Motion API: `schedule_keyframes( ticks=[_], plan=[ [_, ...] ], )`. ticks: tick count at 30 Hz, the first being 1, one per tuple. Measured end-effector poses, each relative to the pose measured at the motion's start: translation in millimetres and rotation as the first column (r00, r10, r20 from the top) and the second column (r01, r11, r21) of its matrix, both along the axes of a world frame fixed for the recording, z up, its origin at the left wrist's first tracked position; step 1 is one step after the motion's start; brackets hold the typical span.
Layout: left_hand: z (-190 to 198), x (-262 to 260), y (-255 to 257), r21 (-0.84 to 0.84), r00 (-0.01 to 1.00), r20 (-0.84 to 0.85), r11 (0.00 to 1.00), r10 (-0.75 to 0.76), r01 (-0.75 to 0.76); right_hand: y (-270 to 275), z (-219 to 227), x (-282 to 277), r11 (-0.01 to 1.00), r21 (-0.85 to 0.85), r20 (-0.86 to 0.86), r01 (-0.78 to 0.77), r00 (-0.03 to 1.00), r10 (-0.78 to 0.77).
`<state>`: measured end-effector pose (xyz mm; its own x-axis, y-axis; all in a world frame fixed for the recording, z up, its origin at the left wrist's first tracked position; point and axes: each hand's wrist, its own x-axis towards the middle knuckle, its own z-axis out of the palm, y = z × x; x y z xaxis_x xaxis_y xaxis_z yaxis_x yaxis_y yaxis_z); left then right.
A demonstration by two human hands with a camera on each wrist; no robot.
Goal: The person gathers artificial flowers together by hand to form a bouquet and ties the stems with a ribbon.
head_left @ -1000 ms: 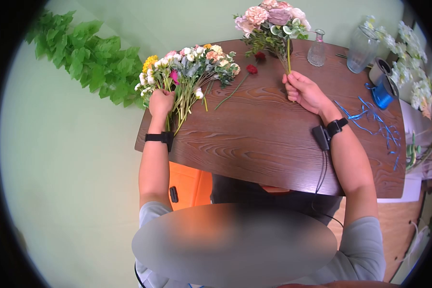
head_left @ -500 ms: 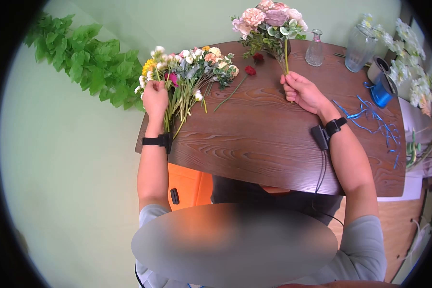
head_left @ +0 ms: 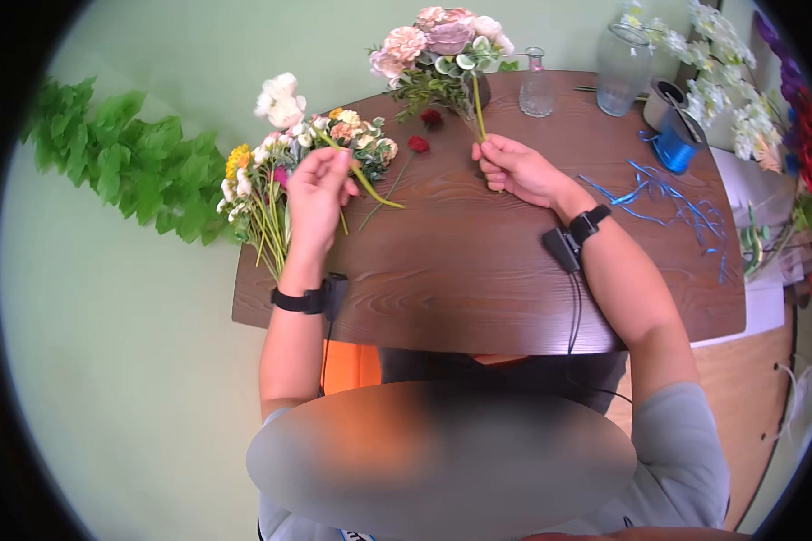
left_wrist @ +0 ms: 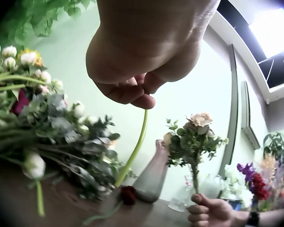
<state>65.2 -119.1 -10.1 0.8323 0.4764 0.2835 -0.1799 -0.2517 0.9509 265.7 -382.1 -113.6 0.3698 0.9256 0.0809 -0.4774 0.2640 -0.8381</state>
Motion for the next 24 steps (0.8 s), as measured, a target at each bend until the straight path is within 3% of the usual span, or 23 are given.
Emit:
schedule_keyframes(
  ticks=[6, 10, 13, 16, 24],
  plan=[
    [-26.3, 44.4, -66.7, -0.065, 0.957, -0.11, 0.963, -0.268, 0.262, -0.1, -0.8, -0.3, 1.0, 0.015, 0.016, -0.008, 1.0, 0.008],
    [-35.9, 81.0, -84.5, 0.006, 0.961, -0.068, 0.963, -0.269, 0.27, 0.9, -3.6, -0.1, 0.999, 0.033, 0.022, 0.004, 1.0, -0.005],
    [-36.7, 97.6, -89.2, 0.048, 0.974, -0.055, 0.973, -0.222, 0.224, 1.6, -1.1, -1.5, 0.998, 0.055, 0.12, 0.02, 0.992, -0.027],
    [-34.2, 103.7, -94.5, 0.057, 0.984, -0.068, 0.984, -0.162, 0.166, 1.1, 4.8, -8.2, 0.996, 0.014, 0.12, 0.083, 0.989, -0.084],
    [-39.2, 110.2, -95.5, 0.064, 0.986, -0.039, 0.985, -0.161, 0.163, 1.0, -1.0, -3.2, 0.999, 0.014, 0.189, 0.029, 0.981, -0.032]
  ],
)
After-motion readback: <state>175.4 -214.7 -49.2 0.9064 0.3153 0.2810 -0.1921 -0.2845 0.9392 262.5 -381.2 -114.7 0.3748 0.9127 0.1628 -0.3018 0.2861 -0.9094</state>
